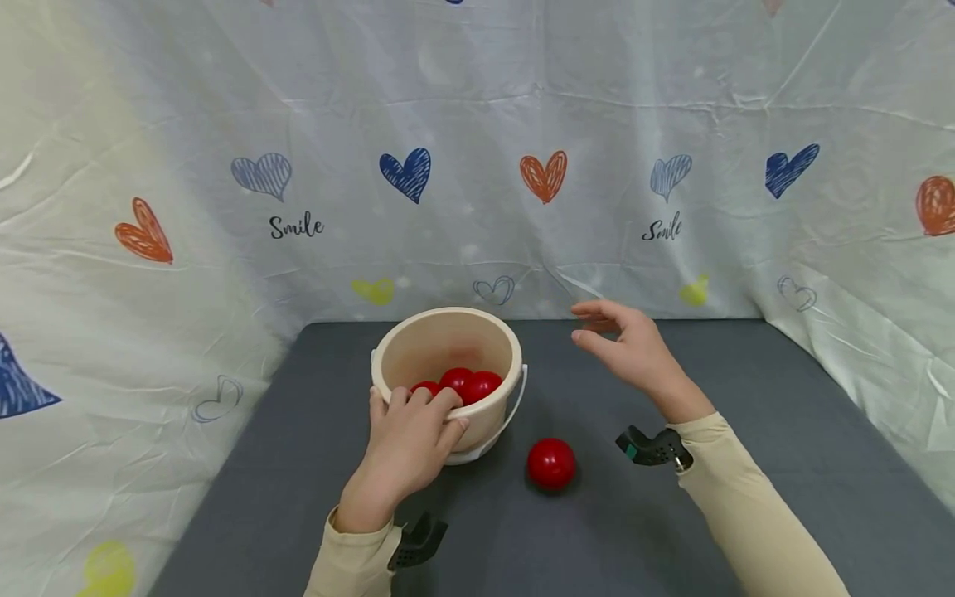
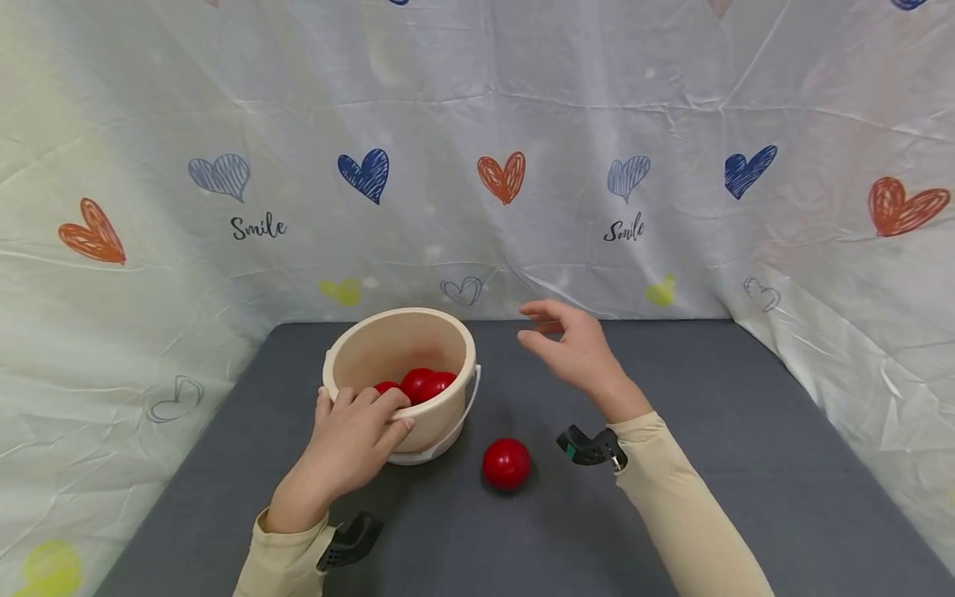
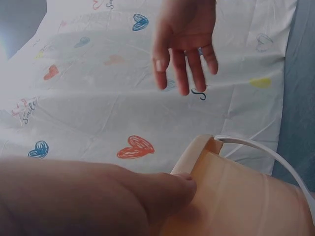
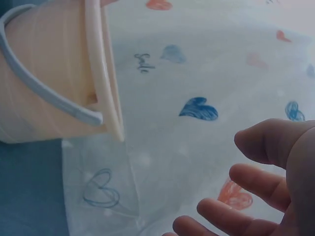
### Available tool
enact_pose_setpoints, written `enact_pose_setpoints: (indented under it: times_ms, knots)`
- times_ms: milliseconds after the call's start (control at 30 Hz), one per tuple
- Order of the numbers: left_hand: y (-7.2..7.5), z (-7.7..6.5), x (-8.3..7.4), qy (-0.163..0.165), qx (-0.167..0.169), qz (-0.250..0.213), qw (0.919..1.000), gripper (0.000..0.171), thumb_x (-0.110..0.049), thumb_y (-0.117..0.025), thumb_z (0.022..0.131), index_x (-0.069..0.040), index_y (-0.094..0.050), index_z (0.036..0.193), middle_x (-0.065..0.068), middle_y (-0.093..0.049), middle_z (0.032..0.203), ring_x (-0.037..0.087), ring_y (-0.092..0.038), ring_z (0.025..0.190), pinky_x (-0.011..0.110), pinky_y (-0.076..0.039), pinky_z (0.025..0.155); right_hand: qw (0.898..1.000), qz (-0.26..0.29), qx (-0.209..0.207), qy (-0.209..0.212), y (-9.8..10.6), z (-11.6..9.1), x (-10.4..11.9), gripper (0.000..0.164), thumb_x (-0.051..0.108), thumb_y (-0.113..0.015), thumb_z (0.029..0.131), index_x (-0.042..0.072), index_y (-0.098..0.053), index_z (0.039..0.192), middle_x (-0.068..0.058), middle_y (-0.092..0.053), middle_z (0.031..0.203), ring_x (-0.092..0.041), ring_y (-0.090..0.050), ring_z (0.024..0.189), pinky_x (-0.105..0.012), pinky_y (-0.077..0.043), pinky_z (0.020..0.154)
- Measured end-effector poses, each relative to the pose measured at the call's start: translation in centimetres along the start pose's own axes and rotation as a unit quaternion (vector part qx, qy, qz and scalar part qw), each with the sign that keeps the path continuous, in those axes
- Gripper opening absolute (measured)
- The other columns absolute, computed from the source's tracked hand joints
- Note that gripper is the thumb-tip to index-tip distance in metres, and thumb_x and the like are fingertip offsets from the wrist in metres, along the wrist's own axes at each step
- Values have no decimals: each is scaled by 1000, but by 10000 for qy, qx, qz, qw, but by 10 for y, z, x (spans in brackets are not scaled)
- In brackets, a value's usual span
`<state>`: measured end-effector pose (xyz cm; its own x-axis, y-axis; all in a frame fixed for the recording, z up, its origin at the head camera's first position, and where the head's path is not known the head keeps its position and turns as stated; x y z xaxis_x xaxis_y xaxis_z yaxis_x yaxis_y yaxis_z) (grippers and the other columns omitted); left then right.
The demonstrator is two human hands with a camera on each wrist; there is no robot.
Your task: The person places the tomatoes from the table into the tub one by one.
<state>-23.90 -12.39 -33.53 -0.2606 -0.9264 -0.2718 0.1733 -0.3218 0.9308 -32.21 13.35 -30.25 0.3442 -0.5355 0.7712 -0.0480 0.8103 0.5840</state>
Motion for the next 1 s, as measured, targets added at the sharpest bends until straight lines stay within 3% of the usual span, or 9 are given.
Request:
enact_pose_setpoints:
  times_ms: [167, 433, 700, 1000]
  knots:
    - [0, 1, 0, 0, 18, -15, 10000, 21, -27, -71, 94, -17, -67, 112, 11, -67, 108, 38, -51, 110, 80, -17, 113, 9998, 209, -25, -25, 0, -15, -21, 39, 21, -63, 101, 9, -60, 138, -17, -62, 141, -36, -64, 122, -51, -56, 96]
    - [1, 0, 1, 19, 14, -5, 10000, 21, -27, -71, 94, -17, -67, 113, 11, -67, 108, 38, -51, 109, 80, -16, 113, 9978, 620, 117, -217, -25, -29, -51, 39, 19, -62, 101, 5, -59, 138, -21, -61, 139, -36, -67, 116, -32, -59, 84]
    - [0, 0, 0, 3, 20, 4, 10000, 21, -26, -71, 94, -17, -67, 113, 11, -67, 107, 37, -50, 109, 81, -17, 112, 9948, 800, 321, -548, -48, -44, -75, 40, 18, -63, 100, 5, -59, 138, -23, -61, 139, -37, -67, 117, -34, -61, 82]
    - [0, 1, 0, 24, 59, 2, 10000, 22, -27, -70, 94, -17, -67, 114, 11, -67, 109, 38, -51, 110, 81, -16, 113, 9925, 845, 518, -709, -59, -50, -85, 42, 18, -65, 99, 5, -59, 138, -26, -59, 140, -36, -67, 115, -35, -61, 82]
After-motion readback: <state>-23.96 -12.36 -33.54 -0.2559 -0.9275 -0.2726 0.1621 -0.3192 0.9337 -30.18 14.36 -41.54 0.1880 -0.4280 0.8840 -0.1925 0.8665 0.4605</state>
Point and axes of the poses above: each hand's wrist, its own z-axis towards the middle knuckle, its own y-axis out of the back of the hand, x = y × z, the point moved 7 cm from there along z, towards the middle knuckle
